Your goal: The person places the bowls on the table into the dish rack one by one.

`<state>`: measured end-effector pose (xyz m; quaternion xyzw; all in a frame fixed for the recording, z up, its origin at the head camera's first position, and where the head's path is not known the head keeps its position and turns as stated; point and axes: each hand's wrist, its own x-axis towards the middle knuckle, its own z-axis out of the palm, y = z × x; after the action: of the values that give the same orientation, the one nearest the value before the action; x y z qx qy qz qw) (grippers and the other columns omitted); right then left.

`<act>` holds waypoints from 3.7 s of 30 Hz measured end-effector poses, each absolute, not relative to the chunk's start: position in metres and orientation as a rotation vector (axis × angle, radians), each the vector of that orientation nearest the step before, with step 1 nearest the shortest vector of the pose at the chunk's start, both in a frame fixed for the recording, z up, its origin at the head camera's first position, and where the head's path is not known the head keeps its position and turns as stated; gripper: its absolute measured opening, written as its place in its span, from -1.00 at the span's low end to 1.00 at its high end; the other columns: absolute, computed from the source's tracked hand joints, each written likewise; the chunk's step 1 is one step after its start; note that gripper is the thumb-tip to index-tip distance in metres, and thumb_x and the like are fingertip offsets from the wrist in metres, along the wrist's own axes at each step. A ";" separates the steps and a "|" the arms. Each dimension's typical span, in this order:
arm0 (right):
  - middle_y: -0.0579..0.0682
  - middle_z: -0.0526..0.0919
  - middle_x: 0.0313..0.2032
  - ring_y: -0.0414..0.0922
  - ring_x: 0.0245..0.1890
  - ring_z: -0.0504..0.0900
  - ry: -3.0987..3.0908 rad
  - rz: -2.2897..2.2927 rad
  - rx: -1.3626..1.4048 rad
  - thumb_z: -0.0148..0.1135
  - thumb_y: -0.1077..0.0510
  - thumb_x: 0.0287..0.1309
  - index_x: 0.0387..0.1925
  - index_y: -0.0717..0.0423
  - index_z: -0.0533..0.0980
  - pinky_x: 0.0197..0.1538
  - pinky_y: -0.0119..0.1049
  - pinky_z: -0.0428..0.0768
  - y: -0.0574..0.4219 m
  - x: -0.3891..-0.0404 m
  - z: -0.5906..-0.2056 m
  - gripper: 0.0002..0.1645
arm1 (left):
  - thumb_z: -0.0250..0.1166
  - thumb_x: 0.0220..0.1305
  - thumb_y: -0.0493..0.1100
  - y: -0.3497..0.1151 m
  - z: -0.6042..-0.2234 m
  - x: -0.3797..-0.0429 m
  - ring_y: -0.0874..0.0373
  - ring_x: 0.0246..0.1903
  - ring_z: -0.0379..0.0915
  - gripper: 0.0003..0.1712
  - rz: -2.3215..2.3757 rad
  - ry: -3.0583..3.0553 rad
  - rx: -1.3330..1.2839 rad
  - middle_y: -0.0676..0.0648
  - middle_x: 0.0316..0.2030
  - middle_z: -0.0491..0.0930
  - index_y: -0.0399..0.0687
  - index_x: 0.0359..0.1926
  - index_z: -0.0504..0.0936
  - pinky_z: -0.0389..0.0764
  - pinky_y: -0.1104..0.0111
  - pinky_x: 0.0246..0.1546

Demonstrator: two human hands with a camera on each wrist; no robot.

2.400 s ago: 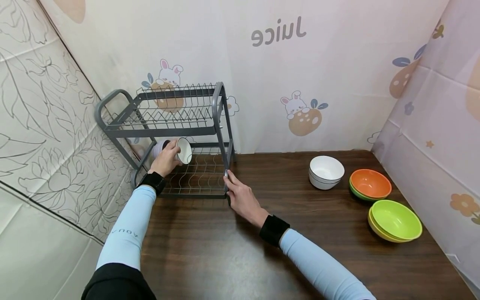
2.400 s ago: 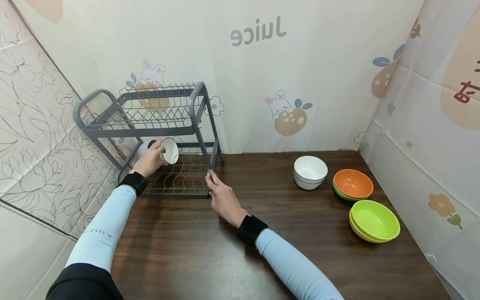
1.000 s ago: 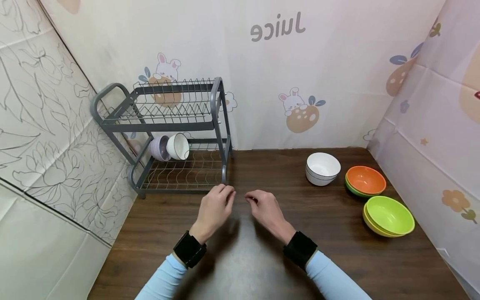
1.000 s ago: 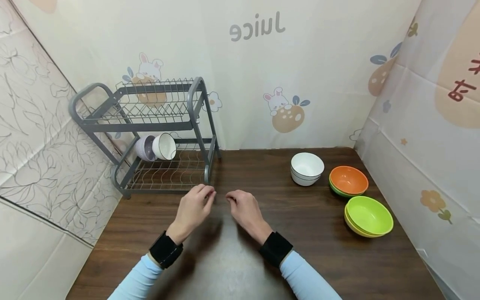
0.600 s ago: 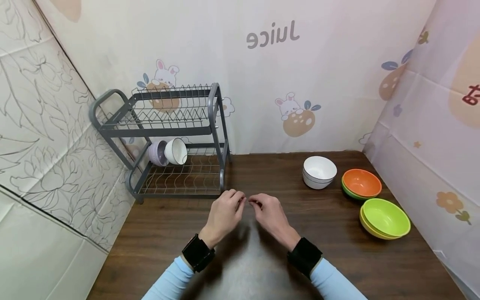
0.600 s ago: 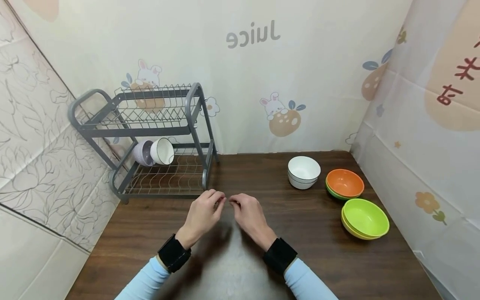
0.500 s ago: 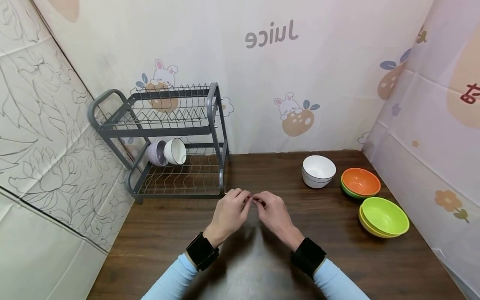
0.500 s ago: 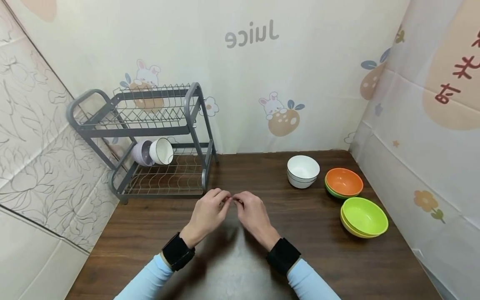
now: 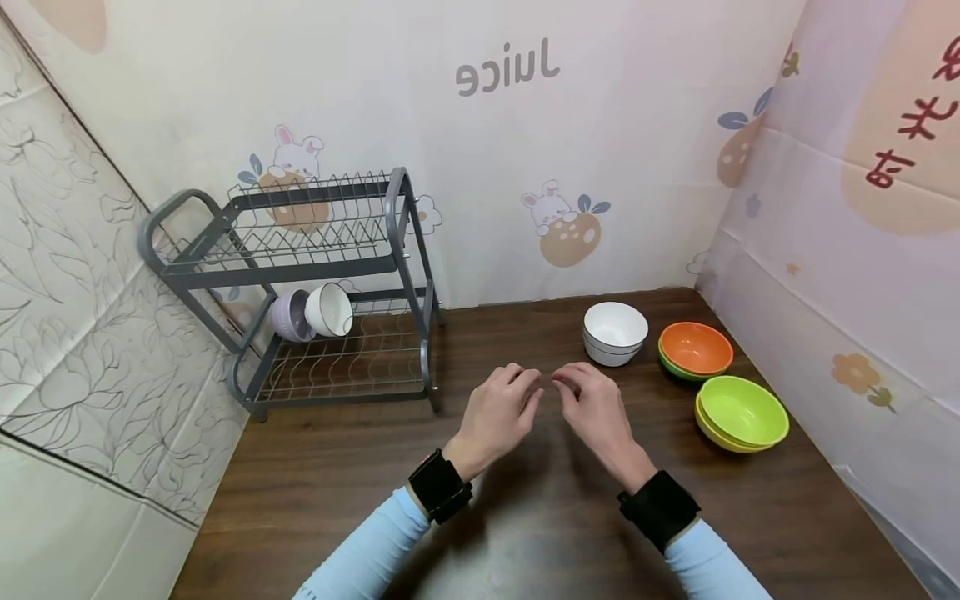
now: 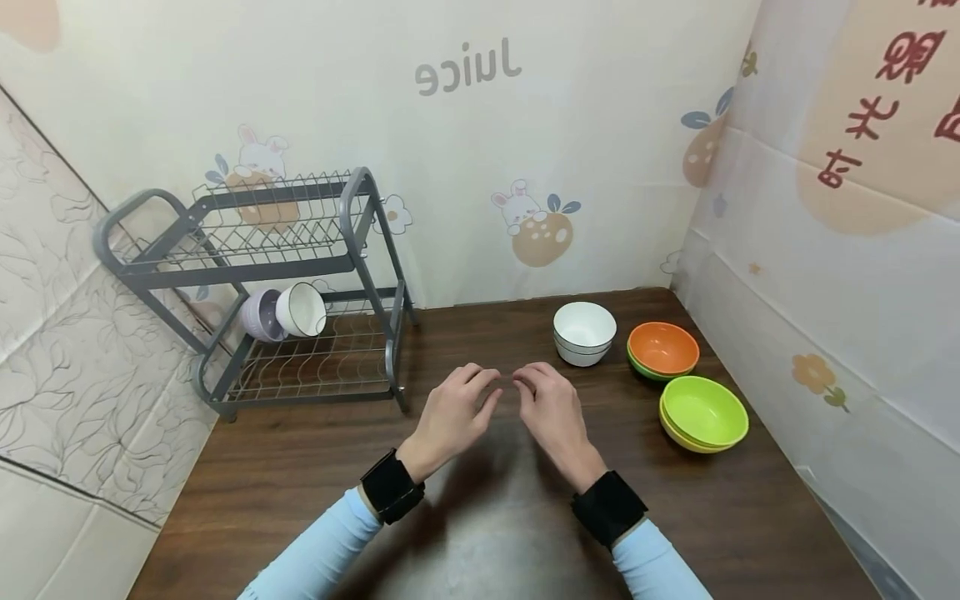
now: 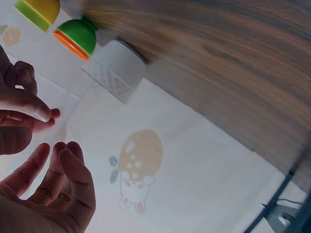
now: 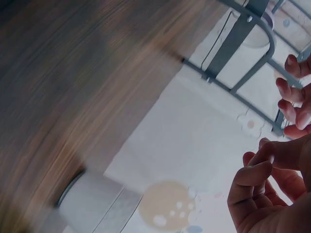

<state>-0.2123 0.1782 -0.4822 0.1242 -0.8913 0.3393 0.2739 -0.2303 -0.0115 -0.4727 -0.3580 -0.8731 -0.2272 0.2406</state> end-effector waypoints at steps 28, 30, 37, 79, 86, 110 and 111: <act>0.44 0.60 0.05 0.46 -0.08 0.60 -2.677 0.627 -0.478 0.32 0.27 0.34 0.19 0.42 0.58 -0.27 0.35 0.57 0.323 -0.162 -0.504 -0.55 | 0.30 0.52 -0.05 0.056 -0.484 -0.237 0.17 -0.13 0.57 -0.72 -0.578 -2.468 -1.081 0.05 -0.08 0.64 0.02 0.13 0.73 0.69 0.38 -0.18; 0.44 0.62 0.02 0.46 -0.13 0.61 -2.675 0.619 -0.514 0.32 0.27 0.34 0.17 0.41 0.60 -0.34 0.33 0.56 0.327 -0.159 -0.505 -0.57 | 0.30 0.52 -0.04 0.058 -0.484 -0.237 0.17 -0.13 0.58 -0.73 -0.578 -2.465 -1.086 0.05 -0.08 0.64 0.02 0.13 0.73 0.69 0.39 -0.17; 0.43 0.69 -0.17 0.39 -0.36 0.63 -2.662 0.610 -0.518 0.32 0.28 0.32 0.01 0.37 0.66 -0.55 0.20 0.49 0.328 -0.155 -0.507 -0.71 | 0.30 0.52 -0.05 0.057 -0.482 -0.237 0.18 -0.11 0.57 -0.73 -0.588 -2.473 -1.080 0.05 -0.08 0.65 0.03 0.12 0.73 0.68 0.40 -0.15; 0.25 0.66 -0.32 0.30 -0.44 0.64 -2.339 0.542 -0.189 0.36 0.39 0.20 -0.06 0.37 0.74 -0.49 0.22 0.54 0.270 -0.175 -0.484 -0.73 | 0.28 0.54 -0.04 0.029 -0.483 -0.243 0.17 -0.05 0.58 -0.68 -0.604 -2.488 -0.971 0.04 -0.02 0.65 0.03 0.20 0.69 0.69 0.42 -0.17; 0.23 0.66 -0.31 0.22 -0.49 0.63 -2.358 0.584 -0.117 0.41 0.40 0.19 -0.04 0.34 0.75 -0.50 0.14 0.59 0.246 -0.186 -0.487 -0.72 | 0.28 0.54 -0.05 0.018 -0.484 -0.246 0.15 -0.05 0.58 -0.68 -0.608 -2.484 -0.931 0.03 -0.02 0.66 0.01 0.20 0.68 0.70 0.38 -0.17; 0.07 0.64 -0.38 0.09 -0.60 0.62 -2.277 0.618 0.223 0.49 0.38 0.13 -0.17 0.24 0.79 -0.60 0.06 0.55 0.189 -0.201 -0.480 -0.80 | 0.27 0.57 0.01 -0.007 -0.480 -0.254 0.13 -0.01 0.60 -0.52 -0.674 -2.504 -0.817 -0.01 0.06 0.64 0.08 0.40 0.53 0.73 0.31 -0.15; 0.06 0.63 -0.38 0.08 -0.61 0.62 -2.277 0.621 0.238 0.50 0.38 0.13 -0.17 0.24 0.79 -0.60 0.04 0.56 0.187 -0.201 -0.480 -0.80 | 0.26 0.57 0.03 -0.007 -0.480 -0.254 0.12 0.00 0.60 -0.50 -0.688 -2.504 -0.821 -0.01 0.07 0.63 0.08 0.42 0.51 0.73 0.30 -0.13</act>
<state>-0.2009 0.1869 -0.4795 0.0931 -0.8897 0.2425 0.3754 -0.2540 -0.0073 -0.4798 -0.2948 -0.8994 -0.2472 0.2076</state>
